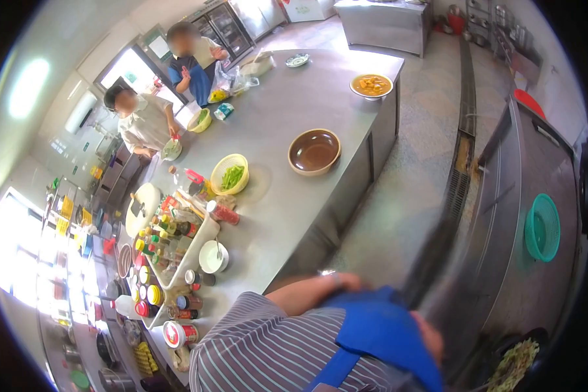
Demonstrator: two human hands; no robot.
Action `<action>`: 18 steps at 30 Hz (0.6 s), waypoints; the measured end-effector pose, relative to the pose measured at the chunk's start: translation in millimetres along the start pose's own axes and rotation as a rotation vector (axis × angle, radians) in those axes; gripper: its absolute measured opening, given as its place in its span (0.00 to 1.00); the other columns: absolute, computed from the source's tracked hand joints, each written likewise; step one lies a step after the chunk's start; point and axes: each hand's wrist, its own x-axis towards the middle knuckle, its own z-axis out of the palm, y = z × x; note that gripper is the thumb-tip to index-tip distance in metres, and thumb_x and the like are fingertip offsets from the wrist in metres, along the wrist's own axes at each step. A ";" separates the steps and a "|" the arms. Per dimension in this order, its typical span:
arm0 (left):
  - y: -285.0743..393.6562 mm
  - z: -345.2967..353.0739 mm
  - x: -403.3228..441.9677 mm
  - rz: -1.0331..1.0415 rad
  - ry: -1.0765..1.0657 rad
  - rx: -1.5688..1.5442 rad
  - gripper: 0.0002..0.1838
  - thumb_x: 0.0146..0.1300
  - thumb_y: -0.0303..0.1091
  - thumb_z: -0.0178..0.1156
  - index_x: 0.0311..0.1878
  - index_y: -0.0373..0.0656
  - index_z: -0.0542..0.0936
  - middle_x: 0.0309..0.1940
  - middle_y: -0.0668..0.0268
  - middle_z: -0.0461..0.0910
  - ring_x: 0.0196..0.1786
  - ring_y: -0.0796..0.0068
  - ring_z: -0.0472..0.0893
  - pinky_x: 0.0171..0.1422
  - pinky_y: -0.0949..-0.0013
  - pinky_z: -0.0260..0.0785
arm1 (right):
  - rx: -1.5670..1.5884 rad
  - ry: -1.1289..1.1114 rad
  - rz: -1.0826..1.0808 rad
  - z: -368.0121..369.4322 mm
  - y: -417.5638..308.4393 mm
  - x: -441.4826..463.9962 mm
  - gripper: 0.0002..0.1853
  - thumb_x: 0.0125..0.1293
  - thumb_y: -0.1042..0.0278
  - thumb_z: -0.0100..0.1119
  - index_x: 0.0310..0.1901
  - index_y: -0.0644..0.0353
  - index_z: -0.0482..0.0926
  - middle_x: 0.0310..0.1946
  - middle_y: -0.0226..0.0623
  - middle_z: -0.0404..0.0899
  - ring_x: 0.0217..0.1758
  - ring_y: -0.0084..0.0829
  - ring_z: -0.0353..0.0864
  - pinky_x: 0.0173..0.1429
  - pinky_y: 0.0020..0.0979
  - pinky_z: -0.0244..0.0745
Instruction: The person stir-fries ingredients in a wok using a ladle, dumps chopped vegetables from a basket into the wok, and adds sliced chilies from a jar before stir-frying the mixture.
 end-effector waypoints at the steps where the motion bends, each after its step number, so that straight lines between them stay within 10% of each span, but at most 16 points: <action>1: 1.9 3.6 -5.5 0.030 0.086 -0.007 0.22 0.70 0.50 0.54 0.54 0.41 0.79 0.52 0.47 0.79 0.54 0.49 0.78 0.60 0.52 0.65 | -0.011 -0.013 0.017 -2.5 -0.6 2.0 0.21 0.68 0.64 0.56 0.63 0.45 0.76 0.53 0.42 0.83 0.56 0.43 0.83 0.62 0.38 0.74; 18: -17.2 9.3 -3.7 0.096 0.224 0.102 0.23 0.69 0.50 0.56 0.42 0.35 0.84 0.39 0.44 0.83 0.46 0.41 0.81 0.51 0.48 0.70 | -0.035 -0.012 -0.083 1.7 -9.3 13.2 0.19 0.75 0.62 0.47 0.60 0.62 0.77 0.54 0.45 0.81 0.56 0.41 0.80 0.63 0.38 0.72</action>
